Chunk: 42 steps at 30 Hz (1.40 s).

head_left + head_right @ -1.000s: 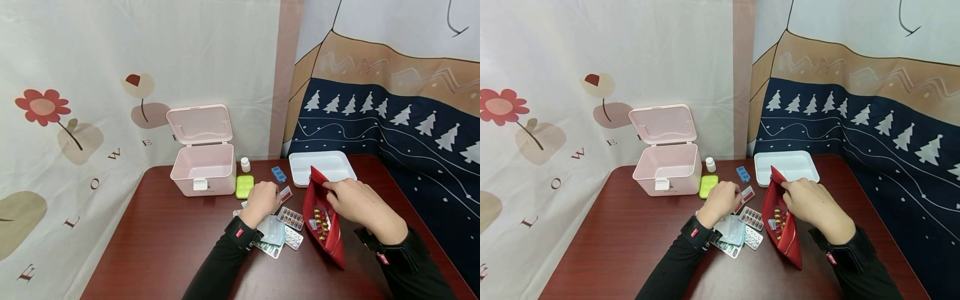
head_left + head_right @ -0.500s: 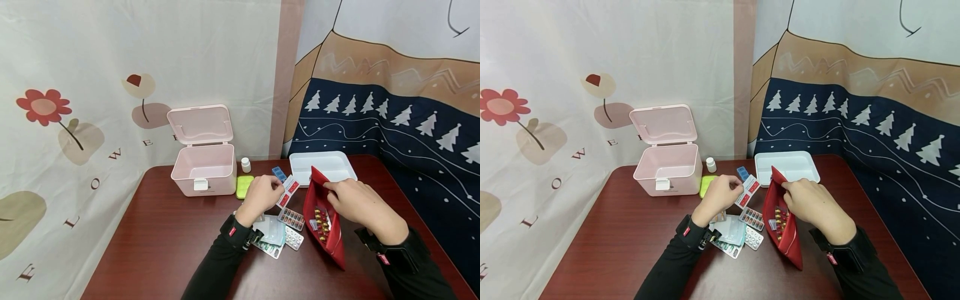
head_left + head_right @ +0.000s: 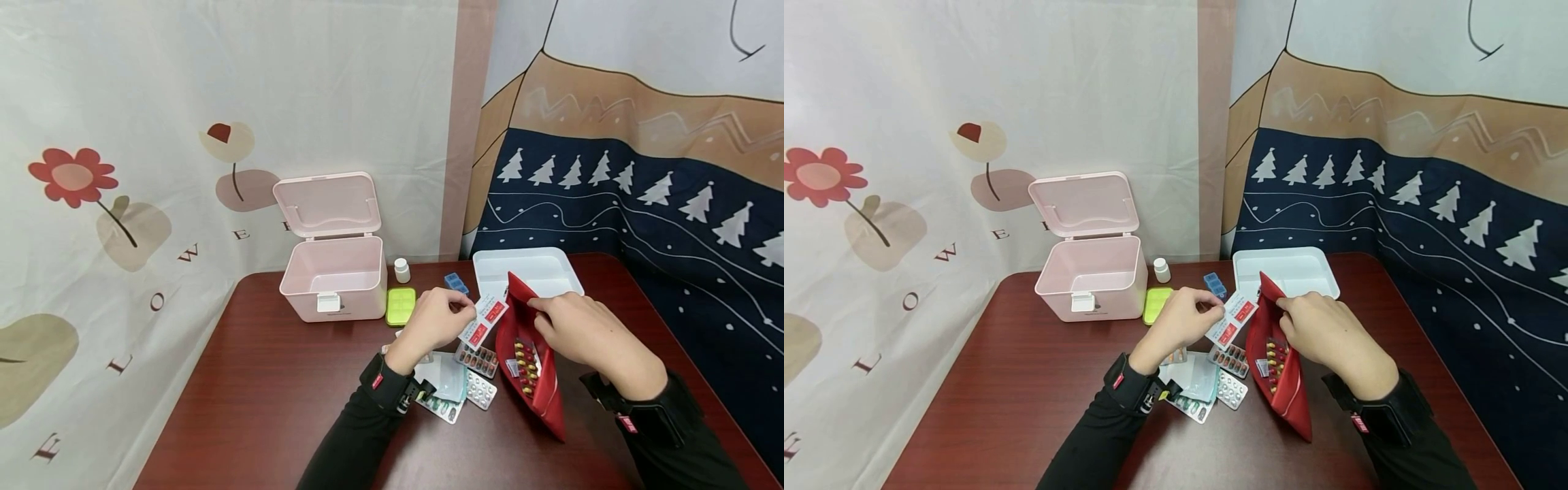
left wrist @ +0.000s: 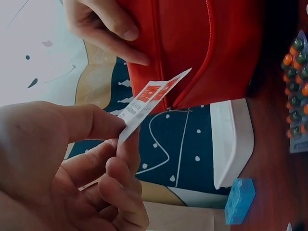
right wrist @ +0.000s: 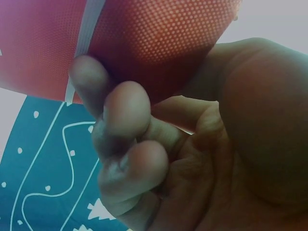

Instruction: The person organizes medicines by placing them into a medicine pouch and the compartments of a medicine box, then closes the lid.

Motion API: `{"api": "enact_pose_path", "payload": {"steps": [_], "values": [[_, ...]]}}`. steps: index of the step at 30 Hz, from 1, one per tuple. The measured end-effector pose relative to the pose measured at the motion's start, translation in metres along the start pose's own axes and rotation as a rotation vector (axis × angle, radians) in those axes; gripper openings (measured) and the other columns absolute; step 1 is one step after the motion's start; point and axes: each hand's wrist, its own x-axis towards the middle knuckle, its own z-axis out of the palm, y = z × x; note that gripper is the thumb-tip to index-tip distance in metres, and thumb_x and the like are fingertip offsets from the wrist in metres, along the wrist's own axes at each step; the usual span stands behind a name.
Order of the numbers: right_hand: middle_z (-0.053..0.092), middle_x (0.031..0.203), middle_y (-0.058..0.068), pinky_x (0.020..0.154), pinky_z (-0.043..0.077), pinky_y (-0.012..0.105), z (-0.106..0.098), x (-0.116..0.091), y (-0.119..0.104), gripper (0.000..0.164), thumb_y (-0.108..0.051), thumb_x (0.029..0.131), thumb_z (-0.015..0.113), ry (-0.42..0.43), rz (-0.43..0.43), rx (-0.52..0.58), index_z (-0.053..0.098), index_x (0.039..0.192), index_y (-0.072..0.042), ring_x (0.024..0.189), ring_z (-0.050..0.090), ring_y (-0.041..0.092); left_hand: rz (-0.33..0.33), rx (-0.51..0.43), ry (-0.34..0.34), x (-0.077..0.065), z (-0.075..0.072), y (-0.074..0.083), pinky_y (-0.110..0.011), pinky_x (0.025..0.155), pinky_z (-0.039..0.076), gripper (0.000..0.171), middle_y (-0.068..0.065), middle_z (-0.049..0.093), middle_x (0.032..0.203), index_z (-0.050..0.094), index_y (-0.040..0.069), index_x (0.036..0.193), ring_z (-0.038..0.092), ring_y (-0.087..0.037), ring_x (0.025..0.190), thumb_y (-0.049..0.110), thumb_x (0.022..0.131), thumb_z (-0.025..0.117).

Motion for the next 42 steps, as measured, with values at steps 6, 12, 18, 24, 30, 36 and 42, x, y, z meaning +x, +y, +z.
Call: {"api": "enact_pose_path", "payload": {"steps": [6,12,18,24,30,36,42], "values": [[0.079,0.109,0.019,0.055,0.038,0.033,0.0,0.0,0.0,0.039,-0.013,0.102,0.065,0.001,-0.003,-0.001,0.074,0.138,0.001,0.069,0.053,0.018,0.007,0.001,-0.04,-0.001,0.006,0.004,-0.023,0.065,0.046,0.016,0.01,0.078,0.09,0.089,0.022,0.103,0.06,-0.003,0.072,0.028,0.099,0.075],[0.078,0.109,0.019,0.055,0.039,0.033,-0.001,0.0,0.0,0.039,-0.013,0.102,0.066,-0.005,-0.001,-0.001,0.073,0.137,0.001,0.072,0.056,0.019,0.004,-0.053,-0.076,-0.003,0.018,0.009,-0.023,0.062,0.045,0.016,0.012,0.077,0.086,0.089,0.021,0.105,0.059,-0.003,0.069,0.028,0.099,0.077],[0.078,0.105,0.017,0.055,0.038,0.033,-0.001,0.0,0.0,0.039,-0.013,0.102,0.065,-0.002,-0.003,-0.005,0.074,0.137,0.001,0.07,0.053,0.019,-0.005,-0.074,-0.068,-0.008,0.031,0.015,-0.021,0.066,0.048,0.016,0.015,0.076,0.083,0.088,0.019,0.107,0.061,0.0,0.071,0.028,0.1,0.077],[0.078,0.1,0.014,0.054,0.037,0.033,0.001,0.001,0.0,0.039,-0.012,0.102,0.064,0.006,-0.007,0.003,0.074,0.137,0.002,0.067,0.05,0.018,-0.022,-0.044,-0.087,-0.011,0.043,0.022,-0.019,0.063,0.047,0.013,0.018,0.073,0.077,0.088,0.021,0.105,0.059,0.002,0.067,0.028,0.099,0.079],[0.075,0.093,0.01,0.054,0.036,0.033,0.001,0.001,-0.001,0.04,-0.012,0.101,0.063,0.008,-0.008,0.007,0.073,0.137,0.002,0.066,0.049,0.017,-0.009,-0.005,-0.107,-0.013,0.053,0.026,-0.018,0.06,0.046,0.012,0.019,0.074,0.077,0.089,0.022,0.106,0.058,0.004,0.064,0.027,0.099,0.081],[0.066,0.082,0.003,0.054,0.038,0.032,0.001,0.0,-0.001,0.041,-0.013,0.102,0.063,-0.006,0.001,0.022,0.072,0.139,0.003,0.064,0.047,0.016,0.02,0.013,-0.135,-0.017,0.06,0.03,-0.016,0.059,0.045,0.011,0.017,0.077,0.078,0.089,0.021,0.106,0.057,0.005,0.063,0.024,0.099,0.08],[0.06,0.077,0.001,0.054,0.038,0.032,0.002,0.0,-0.001,0.04,-0.013,0.103,0.064,-0.004,-0.003,0.024,0.072,0.139,0.001,0.063,0.045,0.016,0.083,0.129,-0.123,-0.02,0.068,0.032,-0.014,0.062,0.042,0.013,0.019,0.077,0.076,0.09,0.026,0.107,0.056,0.006,0.067,0.026,0.099,0.08]]}}
